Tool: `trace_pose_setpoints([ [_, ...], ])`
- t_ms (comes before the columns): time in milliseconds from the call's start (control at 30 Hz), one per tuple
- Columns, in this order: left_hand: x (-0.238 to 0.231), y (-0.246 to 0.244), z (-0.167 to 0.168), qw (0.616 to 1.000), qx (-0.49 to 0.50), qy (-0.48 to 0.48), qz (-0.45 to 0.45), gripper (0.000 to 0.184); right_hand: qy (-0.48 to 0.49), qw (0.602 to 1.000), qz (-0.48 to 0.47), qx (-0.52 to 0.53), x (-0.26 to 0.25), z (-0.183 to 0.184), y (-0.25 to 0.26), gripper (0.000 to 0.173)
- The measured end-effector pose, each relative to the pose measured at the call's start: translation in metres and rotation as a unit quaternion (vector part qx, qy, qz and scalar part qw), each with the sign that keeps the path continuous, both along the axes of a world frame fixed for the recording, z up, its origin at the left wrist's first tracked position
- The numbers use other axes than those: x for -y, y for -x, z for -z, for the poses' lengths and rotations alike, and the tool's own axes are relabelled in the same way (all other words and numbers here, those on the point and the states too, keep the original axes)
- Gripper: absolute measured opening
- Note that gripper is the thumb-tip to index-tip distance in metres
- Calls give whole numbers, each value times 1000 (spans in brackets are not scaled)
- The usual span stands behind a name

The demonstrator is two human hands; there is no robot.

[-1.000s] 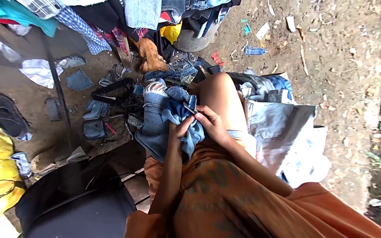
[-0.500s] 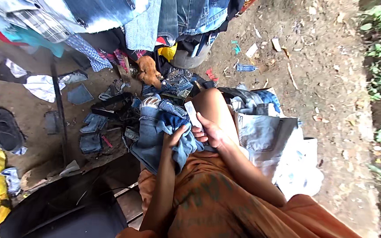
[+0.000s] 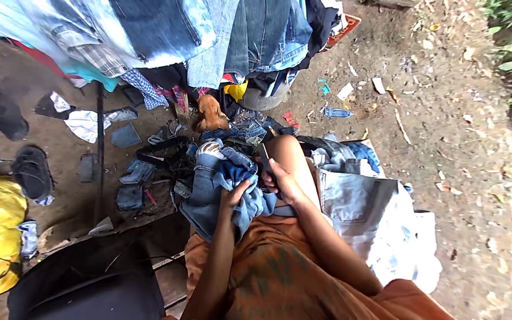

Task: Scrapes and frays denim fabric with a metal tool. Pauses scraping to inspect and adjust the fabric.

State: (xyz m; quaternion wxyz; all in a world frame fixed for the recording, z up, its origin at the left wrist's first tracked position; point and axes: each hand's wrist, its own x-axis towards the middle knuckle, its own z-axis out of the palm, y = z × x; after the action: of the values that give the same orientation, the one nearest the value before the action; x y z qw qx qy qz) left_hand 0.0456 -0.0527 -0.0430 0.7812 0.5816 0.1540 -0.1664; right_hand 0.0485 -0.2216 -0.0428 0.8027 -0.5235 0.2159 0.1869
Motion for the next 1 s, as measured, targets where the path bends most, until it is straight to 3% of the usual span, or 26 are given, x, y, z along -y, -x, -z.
trace_pose_setpoints([
  [100,5,-4,-1,1000,-10,-1,3,15,-28,997,58,48,3,7,1,58],
  [167,6,-2,-3,1000,-19,-5,4,16,45,992,47,106,0,10,5,47],
  [267,7,0,-1,1000,-11,-18,3,21,134,986,7,102,-10,4,0,34],
  [333,8,1,2,1000,-6,-21,5,23,99,993,-3,61,-15,0,-5,10],
  [367,8,1,2,1000,-6,-16,5,23,60,998,-3,31,-16,-2,-6,6],
  [467,7,1,2,1000,-5,-6,3,21,-6,1000,-13,-27,-12,-3,-10,14],
  [600,7,0,2,1000,-2,-7,1,22,21,1000,-8,10,-11,3,-7,23],
  [700,9,0,1,1000,-18,-23,1,21,110,989,40,86,-2,4,-4,53],
  [800,9,1,0,999,-22,-28,1,26,297,928,-18,226,7,-28,4,60],
  [900,4,0,4,999,-9,-34,14,25,396,857,-174,281,4,-57,16,62],
  [1000,-1,-3,6,1000,-8,-30,3,15,478,804,-220,276,-7,-38,23,53],
])
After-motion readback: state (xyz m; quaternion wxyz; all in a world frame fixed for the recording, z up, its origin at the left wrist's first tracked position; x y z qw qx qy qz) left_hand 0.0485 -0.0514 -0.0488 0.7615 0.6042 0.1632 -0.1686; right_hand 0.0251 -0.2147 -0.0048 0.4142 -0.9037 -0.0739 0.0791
